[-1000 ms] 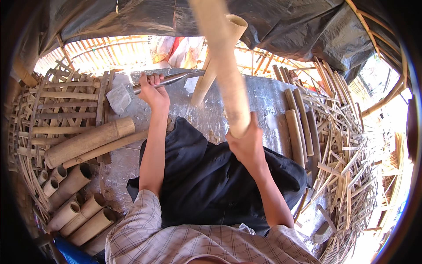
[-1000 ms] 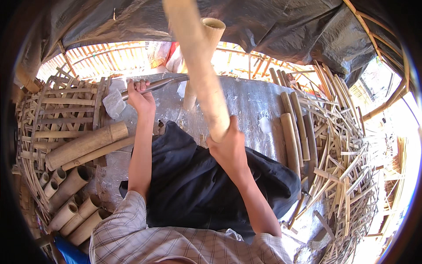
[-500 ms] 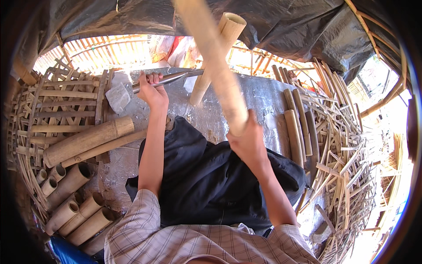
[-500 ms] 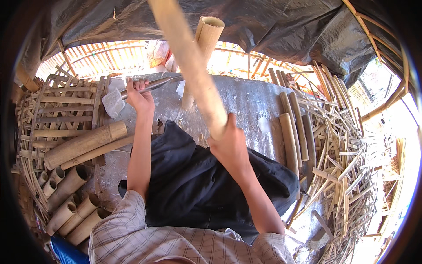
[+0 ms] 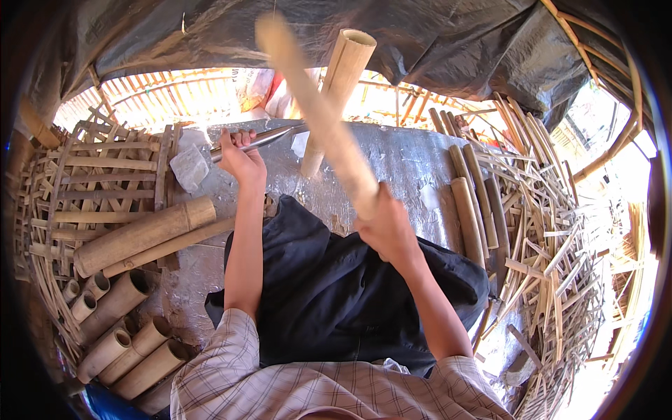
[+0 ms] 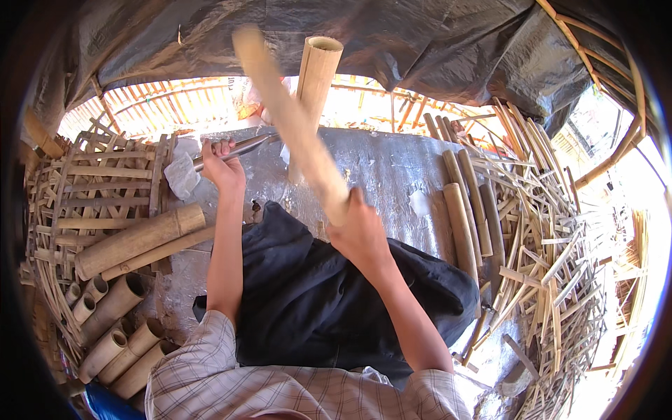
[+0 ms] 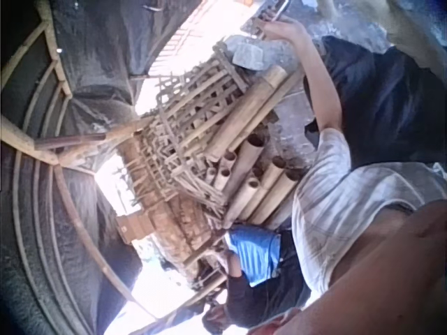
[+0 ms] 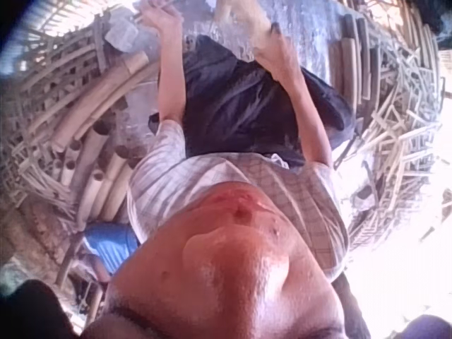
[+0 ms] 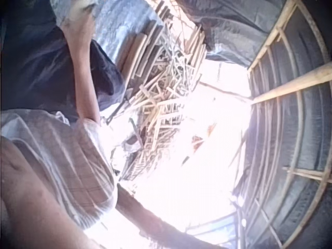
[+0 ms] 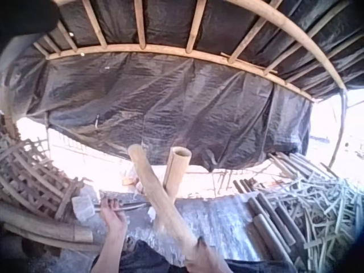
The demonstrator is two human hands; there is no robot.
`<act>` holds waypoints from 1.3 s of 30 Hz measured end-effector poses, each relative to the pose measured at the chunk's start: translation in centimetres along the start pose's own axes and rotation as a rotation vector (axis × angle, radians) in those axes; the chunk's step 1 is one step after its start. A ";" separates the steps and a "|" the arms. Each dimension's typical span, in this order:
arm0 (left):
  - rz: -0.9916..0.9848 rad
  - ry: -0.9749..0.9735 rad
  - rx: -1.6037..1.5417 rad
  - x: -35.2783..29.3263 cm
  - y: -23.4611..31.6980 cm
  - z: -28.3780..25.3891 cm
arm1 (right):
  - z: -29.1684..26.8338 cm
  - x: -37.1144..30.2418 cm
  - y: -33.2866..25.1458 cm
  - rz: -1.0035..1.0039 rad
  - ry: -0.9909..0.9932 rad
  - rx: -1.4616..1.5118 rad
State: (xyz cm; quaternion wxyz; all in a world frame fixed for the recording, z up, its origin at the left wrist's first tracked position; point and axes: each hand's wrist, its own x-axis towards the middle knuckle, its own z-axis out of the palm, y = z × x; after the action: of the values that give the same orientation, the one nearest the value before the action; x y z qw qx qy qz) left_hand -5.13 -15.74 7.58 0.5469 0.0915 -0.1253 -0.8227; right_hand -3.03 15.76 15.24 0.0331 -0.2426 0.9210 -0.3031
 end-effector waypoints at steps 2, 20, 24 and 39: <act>-0.020 0.011 -0.017 0.1 -0.1 -0.3 | 2.2 0.1 2.5 -0.005 -0.010 0.009; -0.212 -0.183 0.435 -6.7 5.8 -3.5 | 6.1 -3.8 5.3 0.212 -0.546 1.114; -0.117 -0.387 0.884 -9.5 9.2 -4.7 | 5.2 -3.9 5.8 0.165 -0.599 1.103; -0.201 -0.679 1.819 -14.0 9.9 -2.5 | 5.5 -4.7 5.1 0.000 -0.692 1.218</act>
State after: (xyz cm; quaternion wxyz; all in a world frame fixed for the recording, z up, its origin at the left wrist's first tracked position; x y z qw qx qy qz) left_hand 9.66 -6.75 8.44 0.1293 0.2471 -0.8550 -0.4372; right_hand 0.04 18.53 7.38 0.4543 -0.2637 0.5238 -0.6706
